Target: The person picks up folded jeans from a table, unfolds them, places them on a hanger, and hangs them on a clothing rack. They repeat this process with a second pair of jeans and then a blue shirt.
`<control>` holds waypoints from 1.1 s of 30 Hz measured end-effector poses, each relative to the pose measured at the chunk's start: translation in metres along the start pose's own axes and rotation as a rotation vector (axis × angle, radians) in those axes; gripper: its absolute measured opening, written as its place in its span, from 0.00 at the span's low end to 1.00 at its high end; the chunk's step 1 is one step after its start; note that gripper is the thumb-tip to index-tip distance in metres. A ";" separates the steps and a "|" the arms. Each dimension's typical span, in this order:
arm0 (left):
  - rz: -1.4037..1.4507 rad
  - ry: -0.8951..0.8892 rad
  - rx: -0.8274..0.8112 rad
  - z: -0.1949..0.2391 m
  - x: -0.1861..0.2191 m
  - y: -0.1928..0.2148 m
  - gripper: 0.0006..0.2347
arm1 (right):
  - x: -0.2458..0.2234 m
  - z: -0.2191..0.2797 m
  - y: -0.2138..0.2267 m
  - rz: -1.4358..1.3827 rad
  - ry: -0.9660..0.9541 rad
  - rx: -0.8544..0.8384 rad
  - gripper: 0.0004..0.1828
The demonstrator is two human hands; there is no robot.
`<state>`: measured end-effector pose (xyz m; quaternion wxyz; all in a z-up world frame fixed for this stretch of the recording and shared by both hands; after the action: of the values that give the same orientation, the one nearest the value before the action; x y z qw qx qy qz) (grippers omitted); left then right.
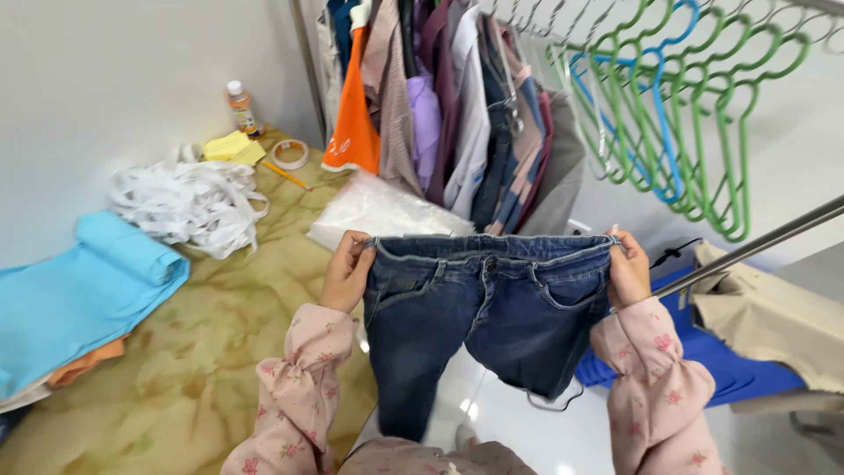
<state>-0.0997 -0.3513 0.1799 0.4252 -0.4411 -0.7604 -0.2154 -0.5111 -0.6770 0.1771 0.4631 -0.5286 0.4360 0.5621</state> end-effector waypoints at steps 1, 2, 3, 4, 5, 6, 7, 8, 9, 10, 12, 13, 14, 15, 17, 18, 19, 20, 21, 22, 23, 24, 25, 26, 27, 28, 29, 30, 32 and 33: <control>0.004 -0.010 0.002 -0.004 -0.014 -0.006 0.03 | -0.008 -0.005 -0.003 0.001 0.011 0.000 0.09; 0.009 -0.018 0.038 -0.007 -0.028 -0.012 0.04 | -0.014 -0.009 -0.007 0.004 -0.007 -0.038 0.15; 0.014 -0.026 0.073 -0.009 -0.043 -0.017 0.07 | -0.020 -0.013 -0.011 0.009 -0.026 -0.075 0.22; 0.018 -0.033 0.080 -0.012 -0.044 -0.024 0.07 | -0.024 -0.022 -0.008 0.013 -0.017 -0.079 0.22; 0.048 -0.004 0.105 -0.014 -0.047 -0.030 0.06 | -0.028 -0.031 -0.007 0.045 0.002 -0.116 0.22; 0.077 0.027 0.130 -0.014 -0.050 -0.035 0.05 | -0.030 -0.038 -0.006 0.076 0.019 -0.153 0.24; 0.079 0.021 0.137 -0.018 -0.044 -0.046 0.05 | -0.050 -0.035 -0.013 0.079 0.026 -0.158 0.24; 0.091 0.029 0.165 -0.020 -0.037 -0.055 0.03 | -0.071 -0.028 -0.021 0.095 0.108 -0.159 0.14; 0.103 0.037 0.192 -0.022 -0.031 -0.063 0.02 | -0.092 -0.019 -0.028 0.110 0.190 -0.160 0.29; 0.100 0.034 0.198 -0.023 -0.033 -0.070 0.02 | -0.091 -0.027 -0.031 0.109 0.192 -0.167 0.29; 0.085 0.040 0.215 -0.027 -0.037 -0.081 0.01 | -0.090 -0.041 -0.041 0.155 0.222 -0.210 0.26; 0.078 0.035 0.220 -0.027 -0.036 -0.085 0.01 | -0.092 -0.049 -0.046 0.150 0.225 -0.218 0.26; 0.064 0.037 0.228 -0.028 -0.036 -0.089 0.01 | -0.093 -0.059 -0.051 0.161 0.195 -0.238 0.17; 0.050 0.039 0.237 -0.029 -0.035 -0.093 0.01 | -0.094 -0.069 -0.058 0.172 0.165 -0.258 0.19; 0.026 0.034 0.254 -0.028 -0.030 -0.096 0.01 | -0.073 -0.095 -0.057 0.239 0.146 -0.276 0.22; 0.007 0.037 0.267 -0.026 -0.027 -0.097 0.01 | -0.060 -0.108 -0.058 0.310 0.120 -0.287 0.25; 0.002 0.034 0.274 -0.023 -0.032 -0.095 0.01 | -0.062 -0.102 -0.061 0.309 0.123 -0.296 0.25; -0.005 0.040 0.288 -0.019 -0.038 -0.093 0.00 | -0.064 -0.096 -0.065 0.239 0.121 -0.321 0.19; -0.012 0.045 0.303 -0.015 -0.043 -0.090 0.00 | -0.065 -0.089 -0.068 0.170 0.119 -0.346 0.18; -0.017 0.042 0.310 -0.015 -0.042 -0.091 0.00 | -0.055 -0.100 -0.072 0.169 0.121 -0.354 0.18; -0.017 0.043 0.321 -0.014 -0.040 -0.092 0.00 | -0.045 -0.111 -0.076 0.141 0.111 -0.362 0.18; -0.020 0.045 0.332 -0.013 -0.038 -0.092 0.01 | -0.034 -0.122 -0.080 0.113 0.100 -0.371 0.18; -0.026 0.044 0.338 -0.011 -0.039 -0.090 0.01 | -0.038 -0.117 -0.083 0.110 0.100 -0.380 0.18; -0.030 0.050 0.347 -0.008 -0.040 -0.088 0.01 | -0.041 -0.111 -0.086 0.090 0.099 -0.375 0.17; -0.034 0.057 0.357 -0.005 -0.041 -0.085 0.01 | -0.045 -0.106 -0.088 0.070 0.099 -0.371 0.16; -0.039 0.057 0.362 -0.003 -0.038 -0.086 0.01 | -0.044 -0.103 -0.091 0.068 0.098 -0.378 0.16; -0.042 0.056 0.371 0.000 -0.035 -0.086 0.01 | -0.043 -0.099 -0.093 0.036 0.117 -0.378 0.15; -0.043 0.055 0.379 0.001 -0.032 -0.087 0.01 | -0.043 -0.096 -0.094 0.004 0.137 -0.376 0.14; -0.054 0.058 0.382 0.005 -0.032 -0.088 0.01 | -0.016 -0.113 -0.095 0.032 0.183 -0.401 0.12; -0.062 0.061 0.382 0.007 -0.032 -0.088 0.01 | -0.003 -0.122 -0.095 0.061 0.231 -0.421 0.10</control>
<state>-0.1702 -0.4083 0.1533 0.5171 -0.3222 -0.7875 -0.0933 -0.3949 -0.7782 0.1724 0.2728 -0.6608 0.3750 0.5901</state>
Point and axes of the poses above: each hand's wrist, its own z-axis away from the middle knuckle, its own y-axis out of the back of the hand, x = y × z, the point moved 4 cm from there along -z, towards the middle knuckle, and after that the axes turned 12 degrees about -y, right-handed, at the moved point
